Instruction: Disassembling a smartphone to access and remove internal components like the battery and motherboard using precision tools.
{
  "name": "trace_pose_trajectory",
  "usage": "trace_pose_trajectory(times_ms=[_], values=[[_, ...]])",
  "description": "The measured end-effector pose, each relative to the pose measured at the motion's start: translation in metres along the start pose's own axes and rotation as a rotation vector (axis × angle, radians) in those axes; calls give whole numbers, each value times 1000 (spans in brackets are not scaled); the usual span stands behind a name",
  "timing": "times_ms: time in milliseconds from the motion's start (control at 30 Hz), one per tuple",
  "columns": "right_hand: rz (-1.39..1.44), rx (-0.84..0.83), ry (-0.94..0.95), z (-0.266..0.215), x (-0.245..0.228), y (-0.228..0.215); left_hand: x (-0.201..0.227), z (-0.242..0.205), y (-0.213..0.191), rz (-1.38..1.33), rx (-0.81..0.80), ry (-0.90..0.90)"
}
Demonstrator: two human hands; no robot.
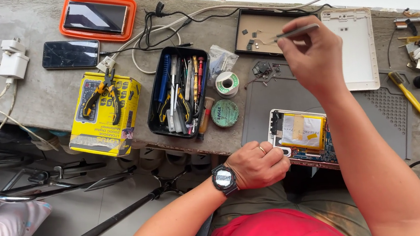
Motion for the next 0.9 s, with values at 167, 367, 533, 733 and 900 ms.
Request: trace_pose_trajectory(times_ms=[167,367,533,733,900], values=[[116,-56,122,-49,13,-9,6,-7,15,30,189,-9],[64,-90,125,-62,20,-8,2,1,3,-72,211,-109],[46,-111,123,-64,20,-3,4,5,5,-74,222,-175],[24,-81,108,-72,22,1,4,9,5,-53,227,-217],[11,-85,81,-72,20,4,4,9,5,-57,229,-230]])
Point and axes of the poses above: each hand's wrist, its own z-axis towards the middle knuckle, its own y-axis out of the palm, x = y × z, the point moved 2 cm from there along z, towards the middle knuckle, and after that the axes turned 2 degrees about z, right-handed, at the moved point
